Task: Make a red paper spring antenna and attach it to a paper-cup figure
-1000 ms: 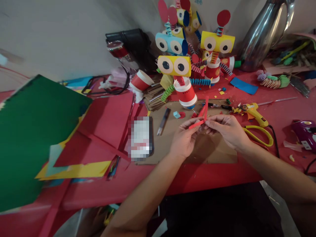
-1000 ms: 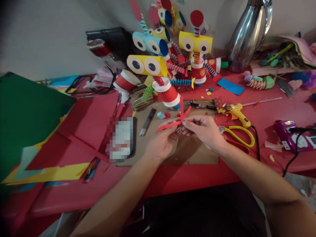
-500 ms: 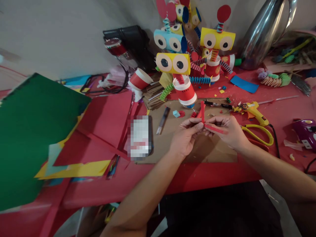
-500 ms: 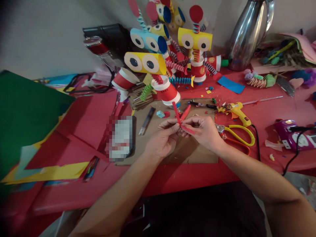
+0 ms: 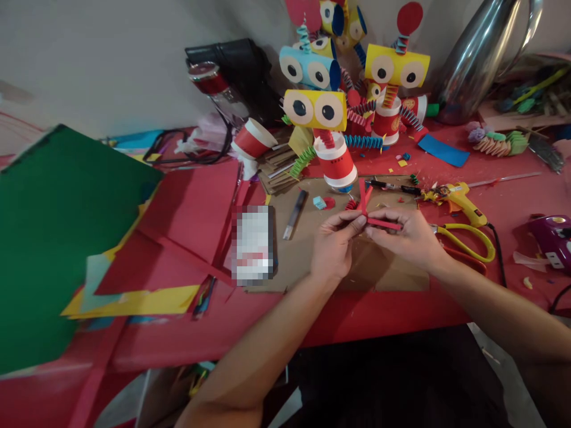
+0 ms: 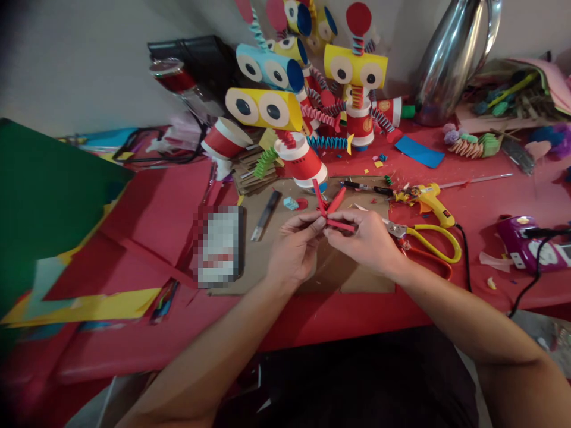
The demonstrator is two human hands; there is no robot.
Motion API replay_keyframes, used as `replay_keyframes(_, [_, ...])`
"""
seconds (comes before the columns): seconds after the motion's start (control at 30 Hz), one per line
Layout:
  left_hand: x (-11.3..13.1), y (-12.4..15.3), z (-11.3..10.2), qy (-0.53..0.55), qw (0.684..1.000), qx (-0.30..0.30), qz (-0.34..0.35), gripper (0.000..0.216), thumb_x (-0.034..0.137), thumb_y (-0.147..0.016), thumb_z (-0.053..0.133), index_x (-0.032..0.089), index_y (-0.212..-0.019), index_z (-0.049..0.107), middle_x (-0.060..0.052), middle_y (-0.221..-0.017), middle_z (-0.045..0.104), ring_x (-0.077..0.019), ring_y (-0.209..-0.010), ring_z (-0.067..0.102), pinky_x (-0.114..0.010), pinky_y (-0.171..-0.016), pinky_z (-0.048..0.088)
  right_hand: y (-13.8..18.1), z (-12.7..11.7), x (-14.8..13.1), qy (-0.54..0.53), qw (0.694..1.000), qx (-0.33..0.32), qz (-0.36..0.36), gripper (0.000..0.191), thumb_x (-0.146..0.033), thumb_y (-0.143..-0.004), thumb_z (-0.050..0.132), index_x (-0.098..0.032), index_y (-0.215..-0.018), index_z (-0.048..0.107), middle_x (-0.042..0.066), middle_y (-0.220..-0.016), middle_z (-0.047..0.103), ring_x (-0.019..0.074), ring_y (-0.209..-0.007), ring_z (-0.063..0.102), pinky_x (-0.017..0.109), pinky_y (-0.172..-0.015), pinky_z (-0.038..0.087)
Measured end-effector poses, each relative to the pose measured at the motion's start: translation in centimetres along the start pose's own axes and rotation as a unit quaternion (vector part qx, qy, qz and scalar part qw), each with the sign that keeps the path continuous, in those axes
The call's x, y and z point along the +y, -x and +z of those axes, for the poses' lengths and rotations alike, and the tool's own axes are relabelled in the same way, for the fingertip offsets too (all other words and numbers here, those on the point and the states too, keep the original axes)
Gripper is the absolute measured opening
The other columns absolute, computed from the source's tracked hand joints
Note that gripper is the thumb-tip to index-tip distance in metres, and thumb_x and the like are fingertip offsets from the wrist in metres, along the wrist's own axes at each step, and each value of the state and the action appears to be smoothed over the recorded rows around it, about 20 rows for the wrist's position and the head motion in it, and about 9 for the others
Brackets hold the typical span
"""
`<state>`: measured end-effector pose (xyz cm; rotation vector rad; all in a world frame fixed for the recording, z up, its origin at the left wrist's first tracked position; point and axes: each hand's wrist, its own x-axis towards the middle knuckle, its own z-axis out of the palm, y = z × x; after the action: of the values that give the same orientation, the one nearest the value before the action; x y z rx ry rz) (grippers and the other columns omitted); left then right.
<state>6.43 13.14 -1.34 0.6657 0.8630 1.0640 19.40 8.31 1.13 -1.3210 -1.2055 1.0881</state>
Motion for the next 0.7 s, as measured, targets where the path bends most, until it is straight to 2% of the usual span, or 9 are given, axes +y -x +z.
replay_keyframes(0.17, [0.2, 0.0, -0.1, 0.015, 0.998, -0.030, -0.053, 0.014, 0.017, -0.060, 0.084, 0.021, -0.066, 0.073, 0.002, -0.065, 0.071, -0.0116, -0.062, 0.066, -0.028, -0.068, 0.055, -0.4, -0.2, 0.1, -0.073, 0.996, 0.002, 0.044, 0.026, -0.043, -0.073, 0.075, -0.018, -0.080, 0.077, 0.001, -0.067, 0.071, 0.0128, -0.061, 0.065, 0.029, -0.065, 0.057])
replay_keyframes(0.3, [1.3, 0.1, 0.0, -0.015, 0.992, -0.074, -0.098, 0.016, 0.031, -0.065, 0.084, 0.020, -0.070, 0.074, -0.002, -0.069, 0.073, -0.0155, -0.066, 0.068, -0.031, -0.067, 0.055, -0.6, -0.3, 0.1, -0.077, 0.996, 0.010, 0.050, 0.026, -0.043, -0.072, 0.076, -0.018, -0.076, 0.076, 0.001, -0.065, 0.071, 0.0121, -0.058, 0.065, 0.028, -0.061, 0.058])
replay_keyframes(0.4, [1.9, 0.3, 0.1, -0.062, 0.992, -0.093, -0.060, 0.022, 0.028, -0.054, 0.089, 0.020, -0.068, 0.075, -0.002, -0.073, 0.074, -0.0151, -0.069, 0.067, -0.029, -0.068, 0.055, -0.5, -0.3, 0.0, -0.070, 0.996, 0.001, 0.063, 0.022, -0.039, -0.071, 0.075, -0.017, -0.074, 0.075, 0.001, -0.060, 0.070, 0.0115, -0.055, 0.064, 0.026, -0.057, 0.057])
replay_keyframes(0.5, [1.9, 0.5, 0.2, -0.084, 0.993, -0.075, -0.027, 0.021, 0.024, -0.050, 0.090, 0.019, -0.062, 0.073, 0.000, -0.066, 0.071, -0.0128, -0.063, 0.065, -0.028, -0.066, 0.055, -0.5, -0.3, 0.1, -0.069, 0.995, 0.004, 0.071, 0.020, -0.036, -0.069, 0.076, -0.016, -0.071, 0.074, 0.000, -0.058, 0.068, 0.0113, -0.053, 0.064, 0.025, -0.055, 0.055])
replay_keyframes(0.7, [1.5, 0.4, 0.1, -0.086, 0.994, -0.058, -0.043, 0.021, 0.025, -0.054, 0.089, 0.018, -0.063, 0.071, 0.001, -0.059, 0.067, -0.0155, -0.064, 0.067, -0.032, -0.070, 0.057, -0.7, -0.3, 0.4, -0.054, 0.997, 0.020, 0.052, 0.021, -0.037, -0.069, 0.073, -0.016, -0.070, 0.071, 0.001, -0.061, 0.068, 0.0117, -0.054, 0.063, 0.025, -0.053, 0.052])
